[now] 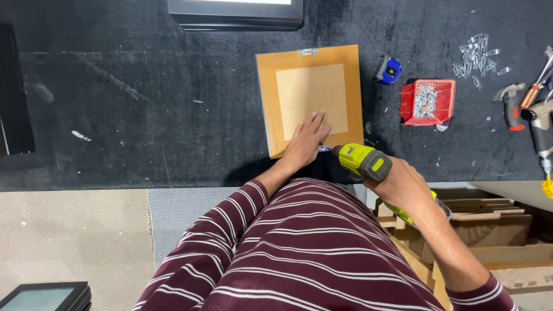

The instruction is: The person assembles multiple picture frames by inserting artwork and using a power drill to secure hanging hardware with screws.

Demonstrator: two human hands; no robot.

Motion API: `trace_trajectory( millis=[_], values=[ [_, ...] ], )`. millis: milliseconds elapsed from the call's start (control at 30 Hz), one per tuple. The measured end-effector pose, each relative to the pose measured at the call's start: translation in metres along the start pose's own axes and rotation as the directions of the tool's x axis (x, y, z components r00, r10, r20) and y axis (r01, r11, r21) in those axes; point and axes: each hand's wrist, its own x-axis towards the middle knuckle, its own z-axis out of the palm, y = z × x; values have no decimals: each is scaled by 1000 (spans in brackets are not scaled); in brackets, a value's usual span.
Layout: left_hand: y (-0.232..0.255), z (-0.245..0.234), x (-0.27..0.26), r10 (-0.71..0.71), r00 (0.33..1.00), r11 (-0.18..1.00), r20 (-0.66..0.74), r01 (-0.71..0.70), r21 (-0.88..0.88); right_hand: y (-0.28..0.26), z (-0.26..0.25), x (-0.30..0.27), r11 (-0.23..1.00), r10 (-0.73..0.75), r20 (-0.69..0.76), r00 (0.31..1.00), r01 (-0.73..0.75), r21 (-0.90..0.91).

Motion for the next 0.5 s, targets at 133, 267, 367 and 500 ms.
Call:
trace_trajectory(
  millis=[133,267,367,500],
  values=[
    [-2,4,2,2,1000,1000,0,-2,-1,5,2,8,1000,10,-6,1000,-10,19],
    [-5,9,3,10,1000,1000,-12,-10,-5,-3,-4,0,1000,-8,25,1000,8,1],
    [-9,15,6,11,1000,1000,-17,-11,1,-6,-4,1,1000,-19,16,1000,19,5],
    [-9,15,5,10,1000,1000,-19,-10,-17,-5,-4,2,1000,-16,23,1000,17,-10]
  ],
)
